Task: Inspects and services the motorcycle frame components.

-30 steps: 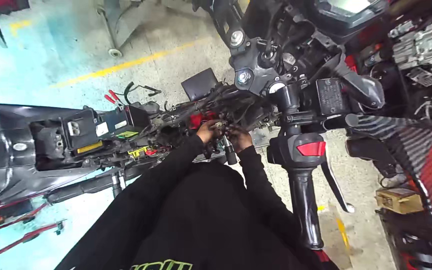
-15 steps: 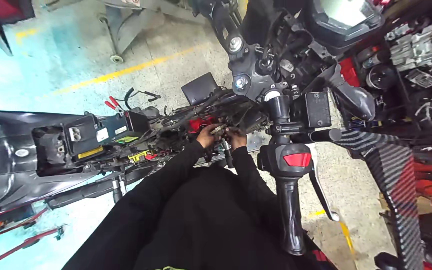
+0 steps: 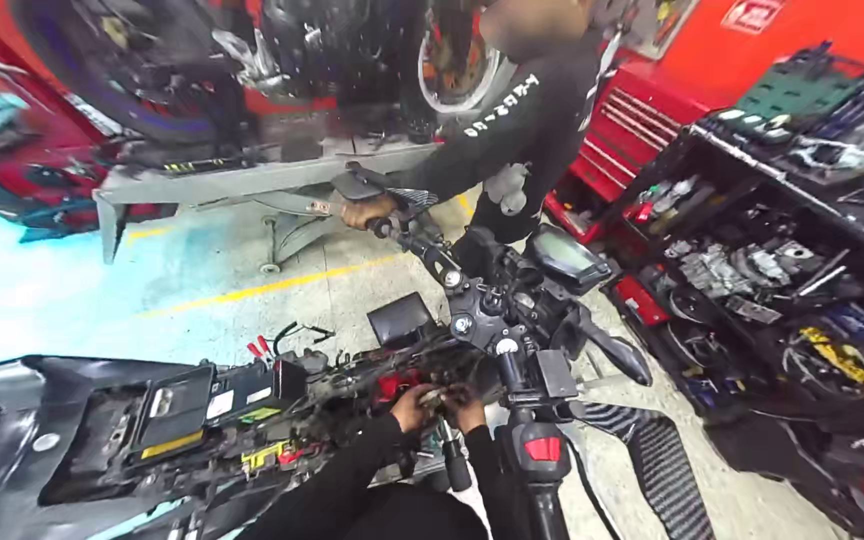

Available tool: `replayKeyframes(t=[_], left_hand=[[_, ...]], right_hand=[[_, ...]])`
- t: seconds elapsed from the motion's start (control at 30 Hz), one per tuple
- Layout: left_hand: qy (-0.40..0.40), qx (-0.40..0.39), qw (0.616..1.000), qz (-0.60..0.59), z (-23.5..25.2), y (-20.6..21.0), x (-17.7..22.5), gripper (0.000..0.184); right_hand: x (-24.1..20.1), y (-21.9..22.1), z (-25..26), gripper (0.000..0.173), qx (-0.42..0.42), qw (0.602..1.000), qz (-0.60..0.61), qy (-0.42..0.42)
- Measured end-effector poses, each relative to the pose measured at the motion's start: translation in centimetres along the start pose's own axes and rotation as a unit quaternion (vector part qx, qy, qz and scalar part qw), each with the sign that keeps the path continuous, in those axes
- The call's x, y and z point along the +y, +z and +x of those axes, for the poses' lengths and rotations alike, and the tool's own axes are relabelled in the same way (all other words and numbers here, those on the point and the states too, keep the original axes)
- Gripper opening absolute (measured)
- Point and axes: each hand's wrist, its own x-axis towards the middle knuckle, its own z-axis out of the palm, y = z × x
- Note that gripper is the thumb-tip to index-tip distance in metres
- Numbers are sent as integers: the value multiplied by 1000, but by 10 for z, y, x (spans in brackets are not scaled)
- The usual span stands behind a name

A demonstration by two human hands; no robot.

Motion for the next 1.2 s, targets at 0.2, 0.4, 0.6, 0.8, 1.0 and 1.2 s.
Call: replayKeyframes(t=[0.2, 0.4, 0.6, 0.8, 1.0, 1.2], left_hand=[[17, -44, 997, 66, 9, -8, 0, 56], [9, -68, 993, 94, 13, -11, 3, 57], [-12, -87, 993, 80, 14, -12, 3, 57], [-32, -72, 989, 128, 13, -10, 13, 54], [-30, -54, 990, 131, 21, -8, -1, 60], [-15, -70, 993, 90, 16, -8, -5, 59]], right_hand=[[-1, -16, 11, 43, -97, 988, -102, -67], [4, -27, 27, 46, -183, 966, -167, -76], [2, -31, 33, 48, -208, 952, -217, -59], [4, -29, 33, 47, -221, 941, -248, -64], [3, -30, 41, 46, -234, 921, -297, -88], [8, -33, 46, 50, -253, 903, -332, -99]])
